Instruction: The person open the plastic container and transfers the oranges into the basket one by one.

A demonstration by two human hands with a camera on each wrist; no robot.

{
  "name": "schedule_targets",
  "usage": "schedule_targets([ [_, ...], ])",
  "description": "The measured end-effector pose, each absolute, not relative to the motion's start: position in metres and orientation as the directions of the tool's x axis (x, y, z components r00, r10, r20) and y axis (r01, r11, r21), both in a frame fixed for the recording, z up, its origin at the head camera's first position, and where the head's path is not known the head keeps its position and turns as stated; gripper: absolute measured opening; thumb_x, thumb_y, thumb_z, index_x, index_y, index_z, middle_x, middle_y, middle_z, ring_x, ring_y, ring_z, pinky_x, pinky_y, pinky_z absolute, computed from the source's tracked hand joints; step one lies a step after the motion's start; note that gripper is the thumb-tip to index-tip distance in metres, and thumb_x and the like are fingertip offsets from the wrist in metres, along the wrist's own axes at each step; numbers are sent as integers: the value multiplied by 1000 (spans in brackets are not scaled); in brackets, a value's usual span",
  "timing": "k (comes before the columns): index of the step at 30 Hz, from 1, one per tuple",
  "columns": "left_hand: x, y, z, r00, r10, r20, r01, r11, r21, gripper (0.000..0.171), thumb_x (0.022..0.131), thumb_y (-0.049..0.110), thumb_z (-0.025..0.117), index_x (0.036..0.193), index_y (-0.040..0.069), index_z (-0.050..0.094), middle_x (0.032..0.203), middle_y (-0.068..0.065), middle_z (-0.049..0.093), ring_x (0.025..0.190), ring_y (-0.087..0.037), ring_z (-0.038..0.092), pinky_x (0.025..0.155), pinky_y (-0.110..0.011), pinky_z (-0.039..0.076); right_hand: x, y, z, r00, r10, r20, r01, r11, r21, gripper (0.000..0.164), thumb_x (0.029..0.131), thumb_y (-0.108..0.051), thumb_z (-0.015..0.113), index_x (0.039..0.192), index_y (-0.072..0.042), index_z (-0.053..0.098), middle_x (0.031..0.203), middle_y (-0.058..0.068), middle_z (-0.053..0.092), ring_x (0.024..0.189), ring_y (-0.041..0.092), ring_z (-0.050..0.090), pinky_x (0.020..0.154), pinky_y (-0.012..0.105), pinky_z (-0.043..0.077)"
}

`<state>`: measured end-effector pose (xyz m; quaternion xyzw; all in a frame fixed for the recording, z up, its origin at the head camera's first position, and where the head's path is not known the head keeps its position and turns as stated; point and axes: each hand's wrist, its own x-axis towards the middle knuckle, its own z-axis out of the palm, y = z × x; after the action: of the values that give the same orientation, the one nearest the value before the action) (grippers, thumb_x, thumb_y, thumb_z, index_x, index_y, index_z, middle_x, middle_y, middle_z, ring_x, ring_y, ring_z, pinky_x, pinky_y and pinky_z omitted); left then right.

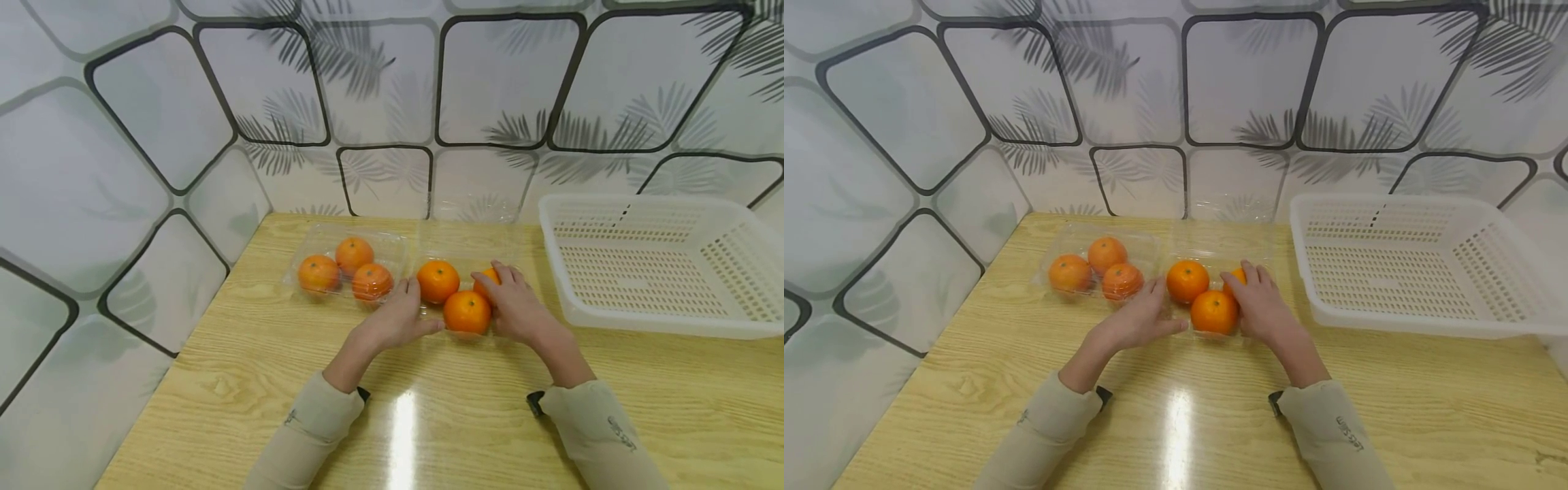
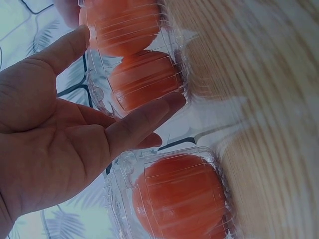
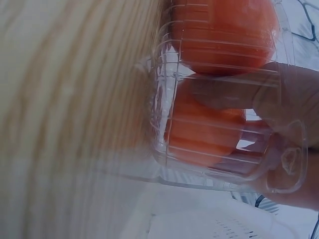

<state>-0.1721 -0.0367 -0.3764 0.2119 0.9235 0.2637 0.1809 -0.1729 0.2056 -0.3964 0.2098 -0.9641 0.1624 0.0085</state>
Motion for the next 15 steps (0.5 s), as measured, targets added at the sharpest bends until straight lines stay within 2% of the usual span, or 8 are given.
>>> schedule_targets([
  [6, -172, -36, -376, -844, 488, -221, 295, 767, 569, 97, 96, 43, 64, 154, -11, 9, 161, -30, 8, 151, -37, 8, 120, -46, 20, -172, 207, -392, -912, -399, 93, -407, 859, -309, 66, 80, 13, 63, 143, 0, 46, 149, 38, 25, 134, 61, 27, 102, 73, 31],
  [10, -173, -36, -376, -846, 487, -219, 292, 765, 573, 98, 96, 43, 65, 154, -11, 8, 161, -30, 8, 151, -37, 8, 120, -46, 20, -171, 209, -386, -913, -393, 109, -406, 856, -319, 61, 87, 8, 64, 145, -1, 45, 150, 37, 23, 135, 60, 25, 101, 73, 32],
  [15, -173, -36, -377, -850, 481, -216, 285, 765, 578, 99, 95, 44, 65, 155, -10, 8, 161, -29, 9, 151, -37, 10, 119, -46, 21, -171, 211, -380, -907, -394, 151, -422, 849, -318, 60, 89, 3, 67, 145, -2, 45, 149, 37, 25, 134, 59, 27, 100, 71, 36],
])
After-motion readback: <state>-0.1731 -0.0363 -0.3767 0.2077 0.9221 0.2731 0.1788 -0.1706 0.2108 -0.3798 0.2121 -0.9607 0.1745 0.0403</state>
